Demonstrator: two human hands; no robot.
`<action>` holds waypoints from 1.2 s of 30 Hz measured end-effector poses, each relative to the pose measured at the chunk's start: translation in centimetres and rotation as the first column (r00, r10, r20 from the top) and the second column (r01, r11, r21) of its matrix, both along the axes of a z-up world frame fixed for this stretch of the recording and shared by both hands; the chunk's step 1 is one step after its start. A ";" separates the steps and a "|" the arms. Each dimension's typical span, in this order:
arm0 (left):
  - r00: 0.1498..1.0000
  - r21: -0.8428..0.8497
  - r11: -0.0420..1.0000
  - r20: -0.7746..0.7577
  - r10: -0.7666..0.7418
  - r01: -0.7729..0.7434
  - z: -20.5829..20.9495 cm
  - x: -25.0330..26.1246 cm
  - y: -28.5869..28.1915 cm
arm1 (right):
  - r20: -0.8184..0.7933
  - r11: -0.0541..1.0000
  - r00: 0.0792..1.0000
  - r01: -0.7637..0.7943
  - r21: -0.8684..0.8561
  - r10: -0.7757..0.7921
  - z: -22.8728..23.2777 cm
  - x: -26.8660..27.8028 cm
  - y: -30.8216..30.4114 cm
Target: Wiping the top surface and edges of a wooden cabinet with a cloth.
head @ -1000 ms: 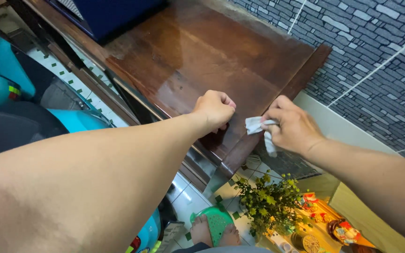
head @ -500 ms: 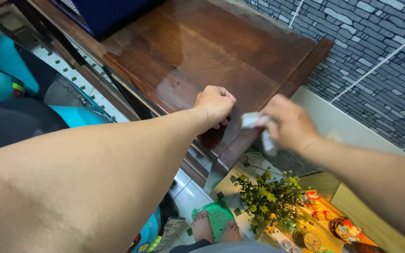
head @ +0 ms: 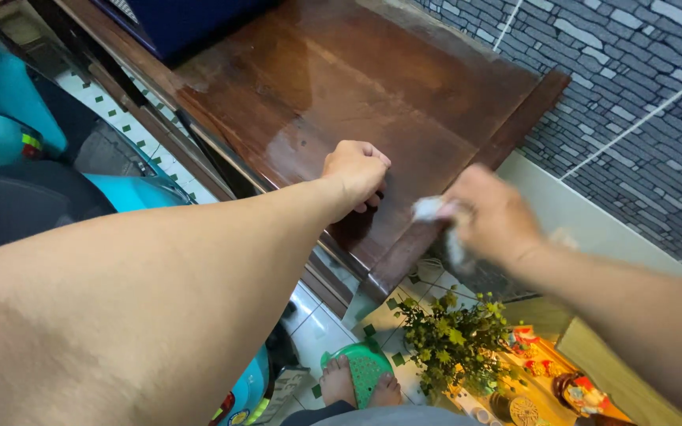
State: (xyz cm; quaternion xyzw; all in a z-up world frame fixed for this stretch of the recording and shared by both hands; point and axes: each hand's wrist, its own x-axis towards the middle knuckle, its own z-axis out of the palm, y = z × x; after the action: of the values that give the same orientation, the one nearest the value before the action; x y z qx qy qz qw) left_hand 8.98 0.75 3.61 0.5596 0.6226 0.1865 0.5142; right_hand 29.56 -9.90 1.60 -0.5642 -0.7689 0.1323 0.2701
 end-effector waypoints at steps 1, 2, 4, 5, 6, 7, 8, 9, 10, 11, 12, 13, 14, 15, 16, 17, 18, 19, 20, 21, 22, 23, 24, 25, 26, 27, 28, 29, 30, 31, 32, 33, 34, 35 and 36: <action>1.000 -0.009 1.000 0.011 0.015 -0.015 0.0 -0.2 0.2 | 0.105 0.993 0.988 0.119 -0.008 -0.118 -0.2 1.6 1.5; 0.999 -0.022 0.999 0.025 0.026 -0.026 -0.2 -0.2 0.1 | 0.211 0.971 0.949 0.241 -0.005 -0.235 -0.6 3.2 2.8; 0.999 -0.030 0.999 0.029 0.044 -0.043 -0.2 -0.6 0.2 | 0.111 0.956 0.961 0.267 -0.119 -0.255 0.8 3.0 3.1; 0.998 -0.035 0.998 0.030 0.061 -0.060 -0.2 -0.8 0.2 | 0.010 0.932 0.959 0.278 -0.232 -0.284 1.6 2.9 3.4; 0.997 -0.038 0.997 0.034 0.064 -0.062 -0.1 -0.9 0.2 | 0.015 0.932 0.960 0.277 -0.233 -0.281 0.9 2.7 3.3; 0.996 -0.018 0.996 0.041 0.085 -0.084 -0.1 -1.0 0.2 | 0.003 0.928 0.975 0.213 -0.306 -0.223 0.3 2.6 3.2; 0.993 0.001 0.995 0.048 0.104 -0.104 -0.2 -1.0 0.1 | -0.012 0.914 0.986 0.150 -0.377 -0.167 -0.4 2.7 3.0; 0.993 -0.002 0.994 0.052 0.105 -0.105 -0.1 -0.8 0.1 | -0.007 0.913 0.986 0.151 -0.380 -0.166 0.4 1.7 1.8; 0.989 0.005 0.991 0.052 0.135 -0.136 0.0 -1.0 0.0 | 0.004 0.912 0.986 0.154 -0.380 -0.165 1.1 0.5 0.8; 0.985 0.012 0.986 0.052 0.166 -0.166 0.0 -1.1 0.0 | 0.016 0.911 0.986 0.157 -0.381 -0.164 1.9 -0.6 -0.1; 0.982 0.014 0.983 0.056 0.181 -0.182 -0.1 -1.1 0.1 | 0.019 0.914 0.989 0.144 -0.378 -0.148 1.7 -1.1 -0.8; 0.979 0.022 0.981 0.073 0.190 -0.192 -0.2 -1.0 0.2 | -0.001 0.983 0.999 -0.052 -0.177 0.052 1.4 -1.4 -1.4; 0.976 0.031 0.979 0.089 0.197 -0.200 -0.3 -0.9 0.3 | 0.018 0.968 0.968 -0.250 0.032 0.250 1.2 -1.8 -2.2; 0.973 0.032 0.976 0.091 0.210 -0.214 -0.4 -0.9 0.3 | 0.020 0.964 0.965 -0.263 0.033 0.262 1.6 -2.5 -2.3; 0.971 0.045 0.973 0.092 0.220 -0.225 -0.5 -0.9 0.2 | 0.028 0.955 0.955 -0.295 -0.022 0.296 1.9 -3.2 -2.7; 0.969 0.058 0.970 0.094 0.230 -0.236 -0.6 -0.8 0.1 | 0.035 0.942 0.944 -0.326 -0.077 0.329 2.3 -3.9 -3.1; 0.967 0.061 0.968 0.091 0.238 -0.244 -0.4 -0.6 0.0 | 0.033 0.940 0.941 -0.334 -0.074 0.337 1.9 -2.8 -2.4; 0.963 0.047 0.964 0.079 0.258 -0.262 -0.1 -0.6 -0.1 | 0.045 0.927 0.926 -0.375 -0.018 0.375 1.5 -1.9 -1.6; 0.956 0.028 0.957 0.069 0.286 -0.288 0.0 -0.7 -0.3 | 0.060 0.906 0.906 -0.422 0.034 0.420 1.0 -1.1 -0.8; 0.951 0.027 0.952 0.069 0.302 -0.304 -0.2 -0.8 -0.5 | 0.059 0.899 0.899 -0.437 0.033 0.435 0.5 0.1 0.2; 0.952 0.052 0.952 0.076 0.297 -0.301 -0.2 -0.9 -0.4 | 0.064 0.945 0.946 -0.321 0.062 0.317 0.1 1.3 1.4; 0.953 0.076 0.951 0.082 0.292 -0.298 -0.2 -1.0 -0.4 | 0.064 0.976 0.979 -0.199 0.090 0.194 -0.2 2.4 2.7; 0.948 0.084 0.945 0.086 0.308 -0.315 -0.1 -1.2 -0.3 | 0.066 0.971 0.975 -0.216 0.098 0.210 0.1 1.5 2.4; 0.945 0.076 0.943 0.080 0.318 -0.324 0.0 -1.3 -0.2 | 0.041 0.975 0.980 -0.197 0.100 0.193 0.4 0.5 2.0; 0.944 0.062 0.943 0.070 0.323 -0.327 0.0 -1.4 -0.4 | 0.012 0.981 0.985 -0.170 0.094 0.170 0.5 -0.3 1.2; 0.941 0.064 0.939 0.069 0.333 -0.337 0.1 -1.6 -0.4 | 0.010 0.979 0.984 -0.180 0.095 0.180 0.7 -1.7 0.2; 0.939 0.053 0.938 0.073 0.337 -0.341 0.2 -1.8 -0.4 | 0.007 0.953 0.956 -0.293 0.082 0.293 0.9 -3.2 -1.0; 0.937 0.042 0.937 0.076 0.342 -0.346 0.3 -2.1 -0.4 | 0.002 0.913 0.915 -0.402 0.070 0.403 1.1 -4.7 -2.3; 0.935 0.046 0.935 0.072 0.348 -0.351 0.5 -2.4 -0.4 | -0.002 0.910 0.913 -0.407 0.074 0.408 1.4 -4.8 -2.0; 0.932 0.054 0.931 0.064 0.357 -0.360 0.6 -2.7 -0.4 | 0.012 0.882 0.884 -0.468 0.064 0.468 1.8 -4.9 -1.7; 0.929 0.056 0.928 0.061 0.365 -0.368 0.7 -2.7 -0.6 | 0.030 0.850 0.851 -0.525 0.045 0.525 2.2 -4.8 -1.7; 0.927 0.053 0.926 0.061 0.370 -0.373 0.7 -2.9 -0.6 | 0.029 0.847 0.848 -0.530 0.042 0.529 1.6 -3.3 -0.8; 0.923 0.044 0.922 0.055 0.382 -0.384 0.8 -3.2 -0.5 | 0.058 0.904 0.905 -0.425 0.039 0.423 1.1 -1.8 0.5; 0.918 0.036 0.918 0.048 0.393 -0.395 0.9 -3.5 -0.3 | 0.086 0.949 0.947 -0.314 0.040 0.310 0.7 -0.4 1.8; 0.914 0.040 0.913 0.049 0.404 -0.406 0.8 -3.7 -0.4 | 0.087 0.945 0.943 -0.325 0.045 0.320 0.4 1.2 3.0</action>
State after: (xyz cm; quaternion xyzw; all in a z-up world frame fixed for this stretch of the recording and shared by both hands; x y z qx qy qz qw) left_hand 5.24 0.35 4.44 0.4274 0.7098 0.3153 0.4628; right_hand 30.77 -6.88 1.96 -0.4274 -0.8644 0.1301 0.2309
